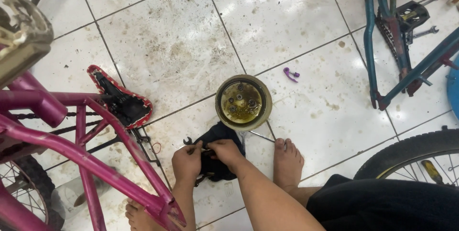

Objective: Cleaning and adjusting the rear derailleur and chain area of a bicycle frame using a cloth and a wrench.

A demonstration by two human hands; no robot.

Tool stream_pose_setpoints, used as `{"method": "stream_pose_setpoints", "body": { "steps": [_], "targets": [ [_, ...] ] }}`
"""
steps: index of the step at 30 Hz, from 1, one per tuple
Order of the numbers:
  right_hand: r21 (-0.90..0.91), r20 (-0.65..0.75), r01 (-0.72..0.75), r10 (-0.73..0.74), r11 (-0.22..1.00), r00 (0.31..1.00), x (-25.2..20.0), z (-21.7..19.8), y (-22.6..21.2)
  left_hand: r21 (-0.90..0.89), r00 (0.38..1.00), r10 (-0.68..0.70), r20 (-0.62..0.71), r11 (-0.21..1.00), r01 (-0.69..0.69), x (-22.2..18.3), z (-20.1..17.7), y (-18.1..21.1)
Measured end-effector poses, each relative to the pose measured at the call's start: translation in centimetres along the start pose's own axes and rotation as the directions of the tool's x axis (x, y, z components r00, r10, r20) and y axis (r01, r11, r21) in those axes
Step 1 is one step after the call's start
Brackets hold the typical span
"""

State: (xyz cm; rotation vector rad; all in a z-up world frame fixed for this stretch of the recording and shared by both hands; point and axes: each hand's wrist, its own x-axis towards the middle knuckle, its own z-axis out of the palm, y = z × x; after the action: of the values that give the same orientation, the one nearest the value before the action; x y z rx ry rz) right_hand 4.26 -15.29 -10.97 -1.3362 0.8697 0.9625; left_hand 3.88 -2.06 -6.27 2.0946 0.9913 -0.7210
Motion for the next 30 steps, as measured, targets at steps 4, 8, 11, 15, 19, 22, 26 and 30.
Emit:
{"method": "stream_pose_setpoints", "body": {
  "steps": [4,8,11,15,19,22,26,30],
  "targets": [
    [-0.035,-0.009,0.013,-0.014,0.999,1.000,0.2,0.0,-0.1,-0.020,1.000,-0.001,-0.016,1.000,0.001,-0.3,-0.1,-0.1],
    [-0.075,-0.020,0.012,-0.014,0.997,1.000,0.4,0.0,0.0,0.015,1.000,-0.003,0.002,1.000,0.003,-0.1,0.0,0.1],
    [-0.045,-0.013,0.019,-0.020,0.999,1.000,-1.1,-0.2,-1.0,0.025,1.000,-0.005,0.002,1.000,0.005,-0.1,0.2,0.2],
    [-0.002,0.014,0.029,-0.029,1.000,0.999,-2.4,-0.4,-1.9,0.028,1.000,-0.009,-0.006,1.000,0.009,0.1,0.1,0.0],
    [0.020,0.024,0.034,-0.035,0.999,0.999,-2.1,-0.4,-1.5,0.033,1.000,-0.006,-0.008,0.999,0.006,0.2,0.3,-0.1],
    [-0.016,0.037,0.034,-0.034,0.999,0.999,-1.8,-0.4,-1.4,0.038,1.000,0.017,-0.003,0.999,-0.017,0.5,0.4,-0.2],
    [-0.009,0.033,0.039,-0.038,0.999,0.999,-2.0,-0.4,-1.7,0.053,1.000,0.000,0.005,0.999,0.000,0.3,0.3,0.3],
    [-0.006,0.027,0.036,-0.035,0.999,0.999,-1.7,-0.3,-1.2,0.053,1.000,-0.010,0.000,0.999,0.010,0.0,0.2,0.6]
  ]
}}
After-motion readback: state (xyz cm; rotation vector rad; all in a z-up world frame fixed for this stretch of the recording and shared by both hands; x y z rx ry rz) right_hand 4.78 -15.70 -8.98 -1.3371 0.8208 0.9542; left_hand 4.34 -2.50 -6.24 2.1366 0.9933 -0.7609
